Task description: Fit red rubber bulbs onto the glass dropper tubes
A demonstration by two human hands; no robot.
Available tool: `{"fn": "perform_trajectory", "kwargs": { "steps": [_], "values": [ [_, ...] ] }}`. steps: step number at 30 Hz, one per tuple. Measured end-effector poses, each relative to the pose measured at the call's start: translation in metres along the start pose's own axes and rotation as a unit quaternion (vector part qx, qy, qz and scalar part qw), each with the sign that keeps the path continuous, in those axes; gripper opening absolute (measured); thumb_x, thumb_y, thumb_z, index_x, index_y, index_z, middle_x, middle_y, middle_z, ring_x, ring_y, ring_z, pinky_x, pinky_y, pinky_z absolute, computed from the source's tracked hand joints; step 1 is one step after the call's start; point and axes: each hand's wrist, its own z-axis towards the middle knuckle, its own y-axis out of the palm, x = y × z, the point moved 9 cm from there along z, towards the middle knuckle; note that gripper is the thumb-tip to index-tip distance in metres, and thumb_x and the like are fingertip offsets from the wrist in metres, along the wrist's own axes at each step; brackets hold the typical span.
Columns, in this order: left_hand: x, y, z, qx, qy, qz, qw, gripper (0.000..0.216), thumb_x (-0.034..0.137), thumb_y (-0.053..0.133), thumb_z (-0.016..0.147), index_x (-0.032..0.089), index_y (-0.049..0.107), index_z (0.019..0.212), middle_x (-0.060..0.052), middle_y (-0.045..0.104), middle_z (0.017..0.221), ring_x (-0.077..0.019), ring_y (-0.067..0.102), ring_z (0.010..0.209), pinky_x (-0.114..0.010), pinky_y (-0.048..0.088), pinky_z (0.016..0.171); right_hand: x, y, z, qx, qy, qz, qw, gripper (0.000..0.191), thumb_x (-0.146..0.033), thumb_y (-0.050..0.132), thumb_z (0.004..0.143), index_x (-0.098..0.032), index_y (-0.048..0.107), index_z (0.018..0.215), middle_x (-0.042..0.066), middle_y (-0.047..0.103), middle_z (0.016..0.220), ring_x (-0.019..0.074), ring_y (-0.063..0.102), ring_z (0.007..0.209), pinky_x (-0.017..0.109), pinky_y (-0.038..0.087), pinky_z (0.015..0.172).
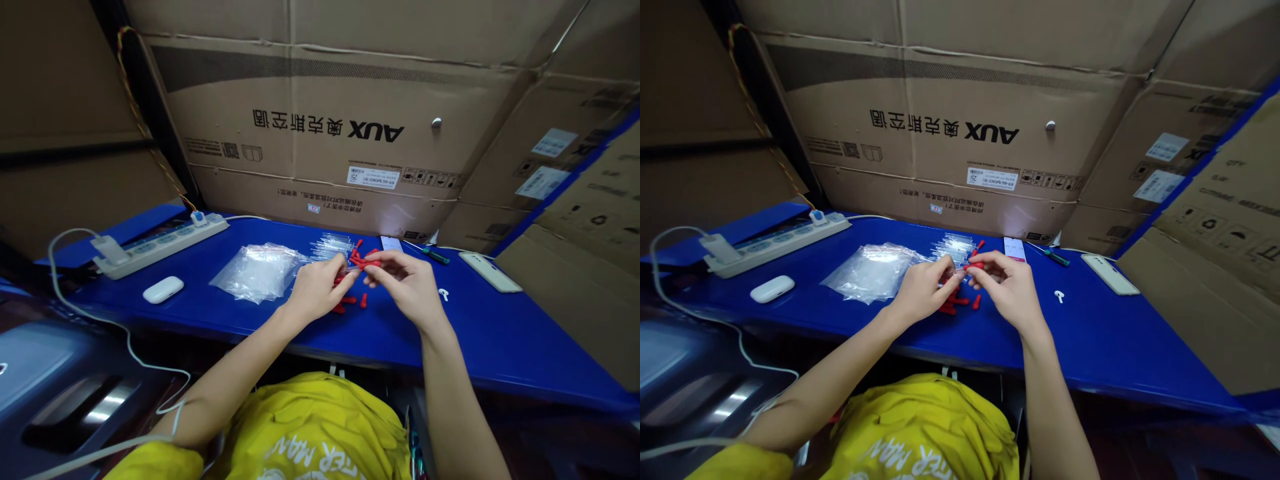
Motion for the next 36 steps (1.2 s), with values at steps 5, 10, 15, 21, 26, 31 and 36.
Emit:
{"fn": "perform_trajectory", "kwargs": {
  "steps": [5,10,15,21,26,31,36],
  "values": [
    [0.013,0.007,-0.003,-0.057,0.094,-0.039,0.993,0.037,0.042,0.035,0.115,0.022,0.064,0.107,-0.002,0.075,0.082,-0.0191,0.072,0.075,-0.026,0.04,0.067,-0.004,-0.012,0.0,0.001,0.008,0.039,0.999,0.029,-0.048,0.084,0.092,-0.021,0.082,0.103,0.005,0.081,0.079,0.0202,0.078,0.067,0.035,0.069,0.066],
    [0.017,0.006,-0.006,-0.048,0.117,-0.075,0.989,0.042,0.04,0.029,0.116,0.02,0.064,0.104,-0.001,0.067,0.07,-0.0169,0.065,0.062,-0.025,0.037,0.062,-0.004,-0.01,-0.001,-0.007,0.008,0.062,0.998,0.027,-0.046,0.085,0.091,-0.02,0.081,0.097,0.004,0.08,0.076,0.0198,0.078,0.064,0.033,0.069,0.061],
    [0.017,0.005,-0.007,-0.045,0.119,-0.061,0.99,0.044,0.04,0.028,0.115,0.02,0.064,0.101,-0.001,0.065,0.067,-0.0168,0.063,0.06,-0.026,0.035,0.06,-0.001,-0.008,-0.001,-0.007,0.011,0.062,0.998,0.03,-0.049,0.086,0.09,-0.02,0.081,0.093,0.004,0.08,0.075,0.0207,0.079,0.063,0.034,0.07,0.061],
    [0.018,0.006,-0.008,-0.045,0.125,-0.055,0.99,0.045,0.04,0.026,0.116,0.02,0.064,0.101,-0.002,0.063,0.066,-0.0177,0.062,0.06,-0.027,0.034,0.06,-0.001,-0.006,-0.001,-0.004,0.012,0.057,0.998,0.031,-0.049,0.086,0.09,-0.019,0.08,0.089,0.005,0.081,0.074,0.0209,0.079,0.063,0.035,0.071,0.063],
    [0.017,0.007,-0.007,-0.051,0.112,-0.055,0.991,0.045,0.039,0.026,0.116,0.019,0.063,0.1,-0.002,0.065,0.067,-0.0174,0.062,0.059,-0.026,0.035,0.061,-0.001,-0.004,-0.001,0.0,0.009,0.065,0.998,0.029,-0.048,0.087,0.089,-0.019,0.08,0.088,0.004,0.08,0.074,0.021,0.08,0.064,0.034,0.072,0.063],
    [0.017,0.007,-0.006,-0.053,0.107,-0.061,0.991,0.045,0.039,0.026,0.116,0.019,0.062,0.099,-0.002,0.064,0.066,-0.0175,0.061,0.059,-0.027,0.034,0.06,0.001,-0.002,-0.001,0.0,0.018,0.071,0.997,0.028,-0.046,0.088,0.088,-0.019,0.082,0.09,0.005,0.081,0.077,0.0203,0.08,0.064,0.035,0.072,0.064],
    [0.019,0.007,-0.007,-0.054,0.111,-0.085,0.989,0.043,0.039,0.027,0.116,0.02,0.059,0.096,-0.001,0.062,0.065,-0.0167,0.06,0.058,-0.027,0.035,0.06,0.003,-0.001,-0.001,-0.01,0.027,0.077,0.997,0.028,-0.047,0.088,0.088,-0.019,0.082,0.091,0.004,0.081,0.077,0.0206,0.08,0.065,0.035,0.072,0.066]
  ]
}}
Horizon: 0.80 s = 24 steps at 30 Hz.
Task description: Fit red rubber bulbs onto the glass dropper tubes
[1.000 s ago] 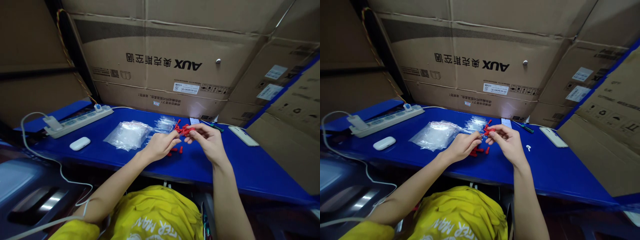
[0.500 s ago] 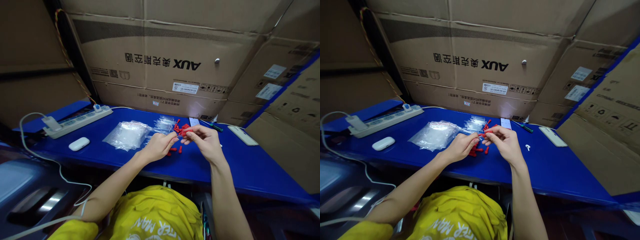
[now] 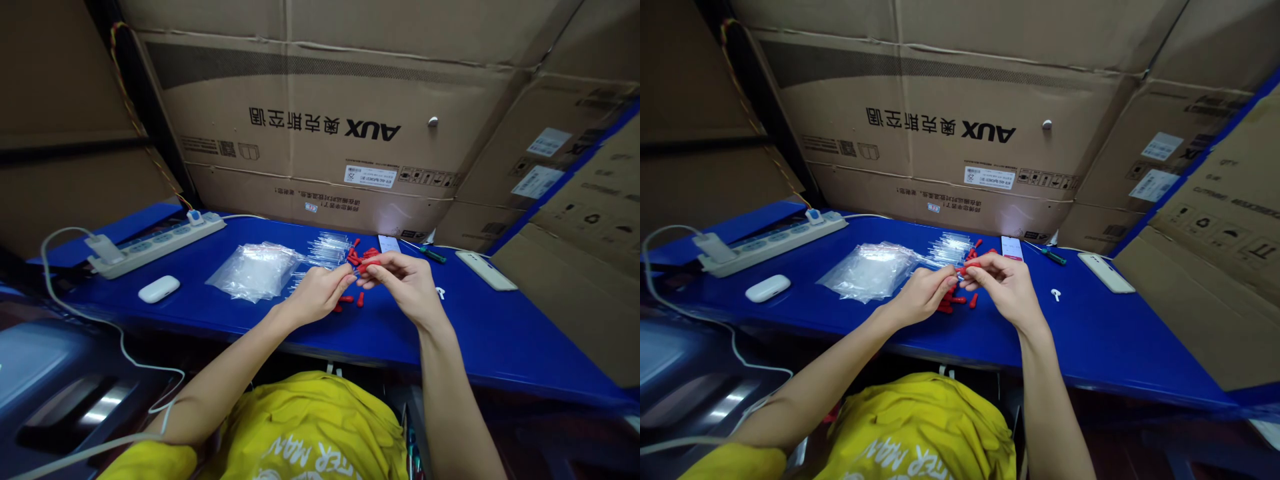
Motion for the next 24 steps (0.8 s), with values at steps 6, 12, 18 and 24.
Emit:
{"fn": "perform_trajectory", "kwargs": {
  "steps": [6,12,18,24],
  "values": [
    [0.008,0.001,0.001,0.014,0.029,-0.033,0.999,0.048,0.044,0.025,0.117,0.02,0.057,0.093,0.001,0.058,0.063,-0.0148,0.056,0.055,-0.026,0.033,0.058,-0.008,-0.007,0.0,0.0,-0.024,0.003,1.0,0.025,-0.041,0.088,0.088,-0.021,0.083,0.103,0.003,0.081,0.077,0.0183,0.078,0.064,0.032,0.068,0.063],
    [0.009,0.0,0.001,0.02,0.044,-0.042,0.998,0.05,0.045,0.024,0.118,0.019,0.058,0.092,0.001,0.058,0.064,-0.0142,0.055,0.054,-0.026,0.034,0.057,-0.011,-0.008,0.0,0.017,-0.037,-0.003,0.999,0.022,-0.04,0.089,0.087,-0.019,0.082,0.087,0.003,0.077,0.067,0.0164,0.073,0.055,0.029,0.063,0.054],
    [0.009,0.001,0.0,0.018,0.052,-0.044,0.997,0.048,0.043,0.026,0.118,0.019,0.058,0.092,0.001,0.057,0.065,-0.0144,0.054,0.055,-0.026,0.034,0.059,-0.01,-0.008,0.0,0.023,-0.039,-0.004,0.999,0.021,-0.039,0.09,0.085,-0.019,0.083,0.083,0.003,0.076,0.065,0.0173,0.073,0.054,0.03,0.063,0.053],
    [0.008,0.0,0.001,0.02,0.052,-0.039,0.998,0.048,0.044,0.025,0.118,0.019,0.056,0.091,0.002,0.055,0.064,-0.0145,0.053,0.054,-0.027,0.033,0.059,-0.007,-0.007,0.0,0.015,-0.041,-0.003,0.999,0.015,-0.034,0.089,0.086,-0.019,0.084,0.085,0.003,0.078,0.066,0.017,0.074,0.056,0.028,0.064,0.054]
  ]
}}
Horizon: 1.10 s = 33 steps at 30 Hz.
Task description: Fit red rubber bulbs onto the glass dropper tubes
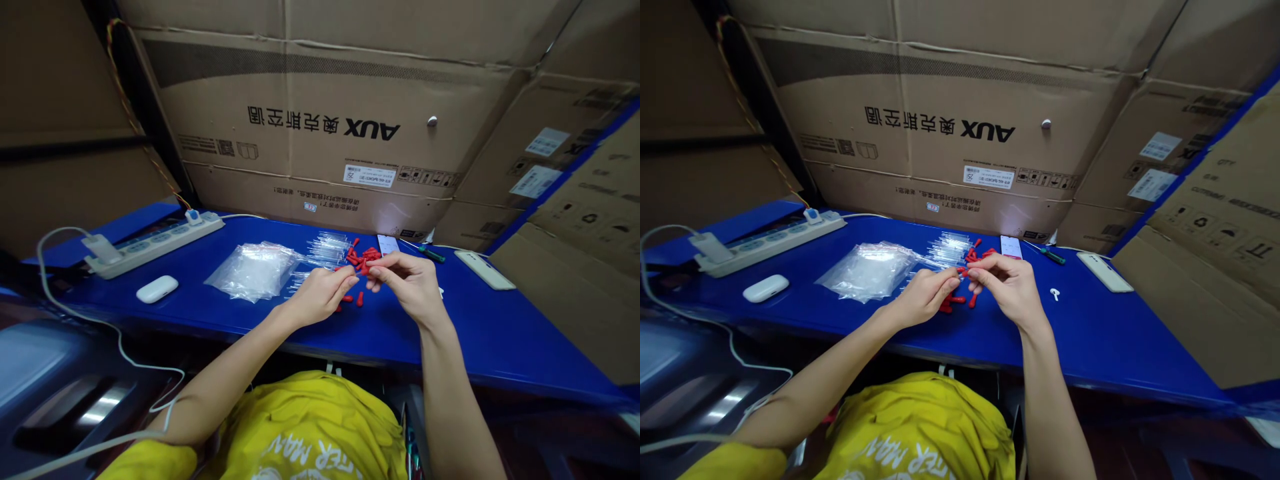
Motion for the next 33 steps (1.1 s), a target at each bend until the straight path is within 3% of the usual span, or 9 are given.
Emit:
{"fn": "perform_trajectory", "kwargs": {
  "steps": [11,18,33],
  "values": [
    [-0.003,-0.001,-0.001,0.004,-0.004,-0.008,1.0,0.045,0.043,0.027,0.117,0.02,0.054,0.088,0.003,0.052,0.063,-0.0137,0.05,0.053,-0.026,0.032,0.058,0.003,0.006,0.002,-0.019,0.015,0.014,1.0,0.021,-0.04,0.086,0.09,-0.019,0.083,0.088,0.003,0.078,0.068,0.0171,0.073,0.054,0.029,0.063,0.052],
    [-0.002,-0.003,0.0,0.007,-0.01,-0.028,1.0,0.04,0.039,0.031,0.117,0.021,0.052,0.087,0.003,0.052,0.062,-0.0136,0.052,0.054,-0.025,0.033,0.059,0.003,-0.004,0.0,-0.028,0.025,0.015,0.999,0.021,-0.038,0.088,0.089,-0.021,0.084,0.101,0.004,0.081,0.075,0.018,0.077,0.062,0.03,0.066,0.06],
    [-0.003,-0.001,0.0,-0.006,0.002,0.035,0.999,0.042,0.039,0.029,0.117,0.019,0.058,0.093,0.002,0.056,0.063,-0.0153,0.056,0.056,-0.027,0.034,0.059,-0.002,-0.001,-0.002,-0.013,0.019,-0.017,1.0,0.021,-0.038,0.089,0.087,-0.019,0.08,0.088,0.004,0.078,0.073,0.0189,0.076,0.061,0.032,0.067,0.06]
  ]
}}
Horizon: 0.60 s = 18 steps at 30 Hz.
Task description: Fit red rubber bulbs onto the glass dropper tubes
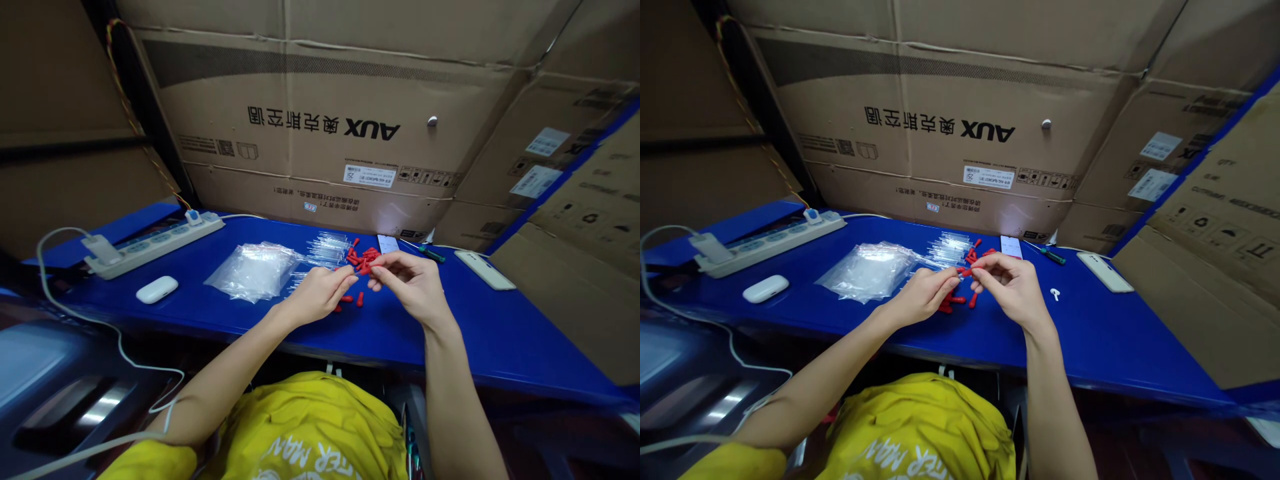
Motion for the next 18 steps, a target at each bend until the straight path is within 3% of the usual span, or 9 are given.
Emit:
{"fn": "perform_trajectory", "kwargs": {
  "steps": [18],
  "values": [
    [-0.0016,-0.0002,-0.0002,0.001,0.001,0.012,1.0,0.043,0.04,0.028,0.117,0.02,0.056,0.092,0.002,0.056,0.063,-0.0157,0.056,0.056,-0.026,0.031,0.058,0.0041,0.0061,-0.0003,-0.011,0.004,-0.02,1.0,0.026,-0.044,0.086,0.09,-0.019,0.077,0.091,0.003,0.075,0.073,0.0173,0.074,0.06,0.031,0.064,0.059]
  ]
}}
